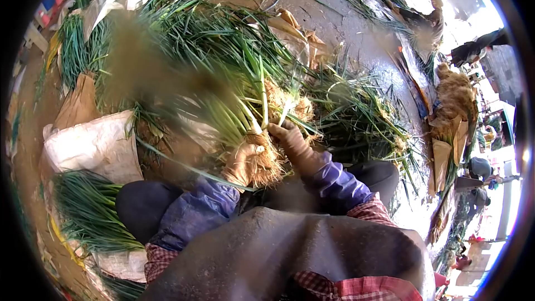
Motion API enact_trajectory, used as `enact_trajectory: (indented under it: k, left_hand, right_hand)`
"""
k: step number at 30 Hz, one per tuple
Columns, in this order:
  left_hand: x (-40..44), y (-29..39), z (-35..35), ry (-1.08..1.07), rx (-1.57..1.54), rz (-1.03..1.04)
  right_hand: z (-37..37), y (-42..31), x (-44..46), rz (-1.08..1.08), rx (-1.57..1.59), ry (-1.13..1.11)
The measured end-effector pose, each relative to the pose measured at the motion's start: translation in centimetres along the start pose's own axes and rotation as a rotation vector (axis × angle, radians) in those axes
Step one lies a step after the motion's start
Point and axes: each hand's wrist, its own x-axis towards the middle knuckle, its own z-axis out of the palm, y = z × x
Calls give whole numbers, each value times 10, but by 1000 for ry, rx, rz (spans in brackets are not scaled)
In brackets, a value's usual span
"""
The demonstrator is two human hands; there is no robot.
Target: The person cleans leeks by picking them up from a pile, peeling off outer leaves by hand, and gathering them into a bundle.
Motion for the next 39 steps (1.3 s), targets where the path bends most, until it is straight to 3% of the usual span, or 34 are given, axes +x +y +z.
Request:
enact_trajectory:
  k: [4, 8, 10, 11, 14, 15, 16, 18, 19, 21, 23, 24, 26, 27, 28, 29, 30, 32, 36, 37, 38, 39]
  left_hand:
    - [-4, 1, 3, -82, -154, -64]
    - [-6, 6, 6, -126, -106, -124]
    - [8, -5, -2, -82, -6, 25]
    - [19, -12, -12, -101, 74, 192]
    - [13, -7, -1, 127, 305, 230]
    - [13, -7, 1, 202, 345, 169]
    - [12, -7, 5, 164, 299, 188]
    - [21, -19, -9, 147, 427, 240]
    - [35, -29, -29, 111, 90, 69]
    - [32, -25, -30, 74, -251, -97]
    - [22, -10, -14, 104, 14, -171]
    - [13, -1, 0, 119, 145, -207]
    - [11, 0, 7, 131, 271, -240]
    - [13, -2, 8, 36, 135, -142]
    - [14, -4, 9, -58, -1, -43]
    - [9, -3, 15, 45, 151, -12]
    - [14, -7, 12, 3, 369, 59]
    - [10, -10, 14, 64, 450, 59]
    - [13, 4, 7, 130, -4, -37]
    - [12, 4, 5, -11, -104, -34]
    - [11, 3, 4, -155, -201, -33]
    - [10, 1, 6, -158, -202, -37]
  right_hand:
    - [30, -39, -13, -205, -357, -14]
    - [-5, -8, 25, -115, 314, 137]
    - [-26, -2, 24, -136, -61, 271]
    - [-27, -10, 15, -80, -63, 198]
    - [-17, -27, -8, 198, -106, -15]
    - [-6, -31, -17, 202, -160, -32]
    - [-8, 0, -10, -44, -111, -87]
    - [-6, 15, -11, -38, -226, -322]
    - [0, 20, -15, 28, -204, -395]
    - [11, 16, -26, 93, -203, -450]
    - [15, -4, -44, 130, -243, -443]
    - [11, 6, -39, -72, -375, -456]
    - [0, 24, -26, -277, -510, -469]
    - [-5, 25, -16, -250, -320, -420]
    - [-13, 24, -10, -80, 62, -352]
    - [-18, 20, -5, 51, 458, -241]
    - [-16, 20, 4, 54, 328, -163]
    - [-2, 3, 3, 68, -87, -119]
    - [-16, -16, -5, -239, -504, -229]
    - [-15, -21, -10, -227, -505, -247]
    - [-1, -27, -23, -86, -212, -274]
    - [13, -33, -36, 53, 81, -266]
